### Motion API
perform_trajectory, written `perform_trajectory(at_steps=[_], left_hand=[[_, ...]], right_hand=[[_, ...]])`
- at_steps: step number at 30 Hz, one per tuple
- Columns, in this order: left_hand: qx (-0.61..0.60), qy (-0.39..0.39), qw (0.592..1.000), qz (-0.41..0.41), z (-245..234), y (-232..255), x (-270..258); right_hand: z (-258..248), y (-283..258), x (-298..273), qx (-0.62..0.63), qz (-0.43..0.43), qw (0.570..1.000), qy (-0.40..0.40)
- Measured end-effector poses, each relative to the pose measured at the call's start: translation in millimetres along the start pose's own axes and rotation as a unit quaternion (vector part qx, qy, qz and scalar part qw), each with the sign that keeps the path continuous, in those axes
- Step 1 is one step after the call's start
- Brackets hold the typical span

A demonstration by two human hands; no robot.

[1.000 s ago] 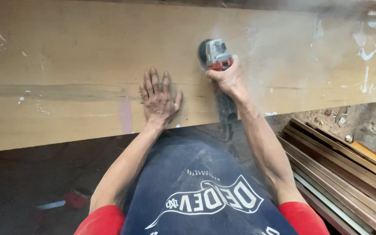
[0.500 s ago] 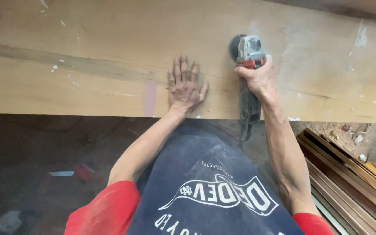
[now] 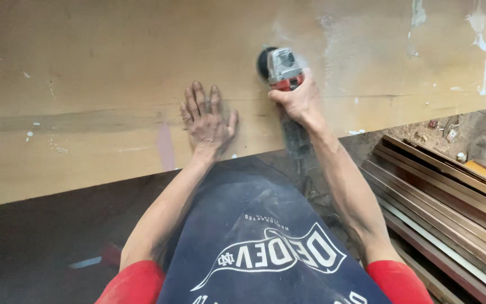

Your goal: The person uses an orbital sander to smooth a large wooden board, moving the tool across the surface and occasionally switching to a hand scraper to remove residue. The person repositions the board and continues sanding different areas.

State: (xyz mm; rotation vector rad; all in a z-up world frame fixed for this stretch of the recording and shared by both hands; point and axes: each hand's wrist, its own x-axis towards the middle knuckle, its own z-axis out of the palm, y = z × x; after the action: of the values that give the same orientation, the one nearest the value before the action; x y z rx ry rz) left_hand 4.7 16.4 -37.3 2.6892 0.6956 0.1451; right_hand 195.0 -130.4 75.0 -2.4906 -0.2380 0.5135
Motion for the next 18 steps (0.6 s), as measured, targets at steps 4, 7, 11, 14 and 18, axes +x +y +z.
perform_trajectory(at_steps=[4,7,11,14,18], left_hand=[[-0.017,-0.028,0.999,-0.003,-4.9,0.3,-2.6],[0.01,-0.023,1.0,-0.005,-7.5,3.4,0.3],[-0.008,-0.027,1.0,-0.003,-7.7,2.4,-3.1],[-0.014,-0.019,1.0,-0.003,-7.5,1.2,-0.5],[-0.017,-0.009,1.0,0.002,-4.1,2.4,0.1]], right_hand=[[1.2,-3.2,-6.3,0.029,0.073,0.997,-0.001],[-4.6,-4.9,-7.0,0.055,0.076,0.996,-0.01],[-3.9,7.8,-11.5,0.033,0.095,0.995,0.002],[-1.4,19.6,-10.9,0.009,0.055,0.998,0.016],[-5.8,31.6,-14.1,0.008,0.054,0.998,0.037]])
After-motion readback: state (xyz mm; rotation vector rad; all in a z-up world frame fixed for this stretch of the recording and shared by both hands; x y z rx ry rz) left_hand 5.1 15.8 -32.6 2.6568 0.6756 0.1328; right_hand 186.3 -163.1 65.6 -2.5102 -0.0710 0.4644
